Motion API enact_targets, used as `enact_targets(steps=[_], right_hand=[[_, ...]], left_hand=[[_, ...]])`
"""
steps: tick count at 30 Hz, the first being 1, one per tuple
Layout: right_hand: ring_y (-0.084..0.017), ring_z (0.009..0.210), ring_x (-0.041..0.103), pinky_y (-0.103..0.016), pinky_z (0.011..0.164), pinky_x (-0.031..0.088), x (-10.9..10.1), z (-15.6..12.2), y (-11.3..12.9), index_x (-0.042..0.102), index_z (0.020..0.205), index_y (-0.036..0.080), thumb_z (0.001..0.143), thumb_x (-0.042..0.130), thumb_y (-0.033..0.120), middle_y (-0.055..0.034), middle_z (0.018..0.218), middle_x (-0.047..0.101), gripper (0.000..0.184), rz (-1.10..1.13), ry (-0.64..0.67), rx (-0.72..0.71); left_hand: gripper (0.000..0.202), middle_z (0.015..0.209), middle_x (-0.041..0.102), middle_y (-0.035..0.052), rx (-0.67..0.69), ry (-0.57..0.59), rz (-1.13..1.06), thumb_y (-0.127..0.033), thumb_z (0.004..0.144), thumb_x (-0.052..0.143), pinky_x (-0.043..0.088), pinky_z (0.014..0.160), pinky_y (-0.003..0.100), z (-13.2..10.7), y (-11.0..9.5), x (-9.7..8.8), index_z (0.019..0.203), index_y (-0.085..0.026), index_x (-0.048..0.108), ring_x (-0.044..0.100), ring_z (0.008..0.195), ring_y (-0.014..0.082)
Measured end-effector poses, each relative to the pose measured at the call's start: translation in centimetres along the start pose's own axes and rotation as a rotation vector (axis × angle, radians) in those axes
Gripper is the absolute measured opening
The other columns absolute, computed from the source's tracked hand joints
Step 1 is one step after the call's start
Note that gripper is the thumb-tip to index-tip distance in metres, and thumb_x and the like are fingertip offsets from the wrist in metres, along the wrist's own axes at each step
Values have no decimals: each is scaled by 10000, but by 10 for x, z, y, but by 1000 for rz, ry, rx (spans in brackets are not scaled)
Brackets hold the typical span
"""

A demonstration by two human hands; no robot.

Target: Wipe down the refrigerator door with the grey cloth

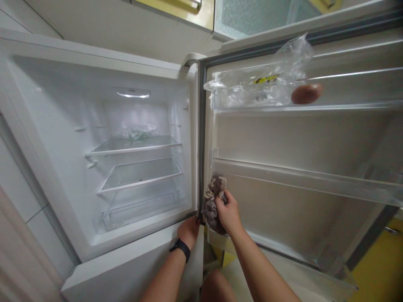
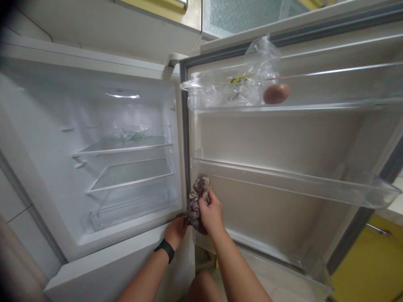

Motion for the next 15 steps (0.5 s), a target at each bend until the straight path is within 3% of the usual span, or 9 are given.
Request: enact_targets(steps=[7, 15], right_hand=[[-232, 872, 664, -331, 826, 481, -3, -9, -24, 721, 1025, 169, 823, 538, 320, -60, 935, 761, 312, -95, 182, 51], [-207, 804, 623, -291, 759, 450, -6, -8, -24, 675, 887, 173, 826, 538, 351, -17, 813, 701, 232, -34, 170, 61]], left_hand=[[348, 1084, 777, 83, -7, -3, 6, -353, 1032, 393, 462, 743, 331, -2, -2, -4, 1069, -236, 718, 731, 1013, 270], [352, 1092, 777, 111, -18, 3, 23, -358, 1019, 422, 474, 751, 355, 6, -2, -11, 1039, -239, 752, 732, 1011, 303]])
Point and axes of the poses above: each hand's wrist, its own z-axis towards the middle knuckle, its own x-axis out of the palm, y = z × x, the point moved 6 cm from there along z, towards the middle knuckle
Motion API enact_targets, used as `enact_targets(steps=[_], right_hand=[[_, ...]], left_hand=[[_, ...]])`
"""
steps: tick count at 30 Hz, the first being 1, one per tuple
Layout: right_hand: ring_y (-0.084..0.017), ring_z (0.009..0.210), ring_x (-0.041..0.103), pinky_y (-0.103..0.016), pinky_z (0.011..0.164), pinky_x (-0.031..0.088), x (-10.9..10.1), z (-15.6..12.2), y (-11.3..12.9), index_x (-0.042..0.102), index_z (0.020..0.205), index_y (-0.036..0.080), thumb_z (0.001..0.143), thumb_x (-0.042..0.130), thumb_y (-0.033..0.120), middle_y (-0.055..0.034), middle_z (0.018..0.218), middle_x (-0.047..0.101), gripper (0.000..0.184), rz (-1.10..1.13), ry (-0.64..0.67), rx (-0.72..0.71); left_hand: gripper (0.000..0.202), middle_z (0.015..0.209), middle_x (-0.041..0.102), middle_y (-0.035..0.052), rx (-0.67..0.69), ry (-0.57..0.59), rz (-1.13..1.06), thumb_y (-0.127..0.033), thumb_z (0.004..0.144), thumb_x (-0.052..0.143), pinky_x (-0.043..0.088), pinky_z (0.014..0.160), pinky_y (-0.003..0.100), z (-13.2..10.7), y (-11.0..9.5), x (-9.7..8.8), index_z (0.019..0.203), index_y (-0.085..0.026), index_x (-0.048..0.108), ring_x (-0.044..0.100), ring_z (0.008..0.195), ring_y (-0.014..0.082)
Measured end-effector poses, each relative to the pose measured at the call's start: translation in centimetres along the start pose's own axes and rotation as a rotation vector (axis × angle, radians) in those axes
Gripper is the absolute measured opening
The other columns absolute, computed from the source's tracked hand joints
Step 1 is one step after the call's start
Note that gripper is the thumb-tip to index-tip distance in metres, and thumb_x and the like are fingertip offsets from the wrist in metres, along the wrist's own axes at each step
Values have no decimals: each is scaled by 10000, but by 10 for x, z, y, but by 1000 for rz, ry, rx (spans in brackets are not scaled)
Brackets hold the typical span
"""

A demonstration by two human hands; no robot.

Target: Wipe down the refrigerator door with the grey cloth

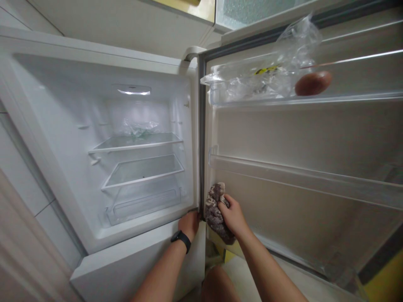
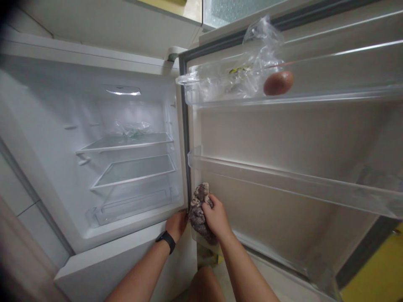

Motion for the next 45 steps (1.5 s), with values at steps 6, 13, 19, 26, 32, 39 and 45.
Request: enact_targets(steps=[6, 13, 19, 26, 32, 39, 45], right_hand=[[-225, 851, 635, -300, 800, 452, 1, -4, -1, 689, 932, 179, 834, 550, 380, -27, 853, 711, 263, 18, -23, 34], [-240, 867, 651, -310, 812, 466, 5, -3, -3, 703, 988, 181, 831, 560, 387, -45, 886, 735, 296, 3, -51, 48], [-239, 841, 631, -309, 786, 452, 9, -4, -7, 686, 977, 185, 833, 547, 410, -50, 876, 719, 302, -24, -70, 63], [-230, 839, 618, -306, 792, 444, 6, -4, -3, 668, 938, 185, 843, 553, 413, -38, 862, 704, 272, -34, -54, 48], [-246, 910, 624, -328, 845, 449, 2, -1, -8, 653, 1000, 171, 862, 553, 430, -55, 931, 710, 310, 40, 5, 52], [-235, 891, 601, -328, 835, 433, 0, -1, -11, 626, 930, 185, 864, 556, 420, -28, 876, 671, 254, 45, 22, 48], [-225, 877, 587, -324, 832, 422, 0, -1, -9, 605, 899, 194, 866, 555, 417, -22, 879, 670, 231, 38, 24, 42]], left_hand=[[322, 1114, 774, 121, -27, 7, -4, -353, 1015, 462, 484, 802, 356, 5, 2, 0, 1053, -235, 759, 716, 1049, 292], [390, 1128, 762, 143, -34, 7, -22, -337, 1043, 384, 480, 819, 380, 8, 5, 0, 1100, -217, 751, 708, 1054, 305], [381, 1123, 761, 152, -50, 21, -28, -378, 1042, 401, 471, 774, 367, 11, 7, 2, 1075, -213, 742, 711, 1053, 290], [353, 1097, 772, 115, -90, -5, -27, -404, 1031, 427, 470, 764, 338, 6, 12, 4, 1038, -219, 729, 726, 1022, 281], [468, 956, 781, 93, -89, -28, -69, -510, 1037, 390, 404, 668, 336, -10, 11, 8, 904, -224, 735, 735, 936, 274], [462, 918, 770, 73, -55, -41, -129, -522, 1035, 401, 340, 653, 339, -29, 16, 12, 884, -224, 720, 719, 891, 246], [467, 868, 755, 101, -22, -66, -219, -505, 1029, 420, 316, 640, 351, -38, 12, 13, 837, -195, 712, 699, 821, 248]])
Point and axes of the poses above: each hand's wrist, its own z-axis towards the middle knuckle, its own x-axis out of the palm, y = z × x, the point moved 6 cm from there along z, towards the middle knuckle
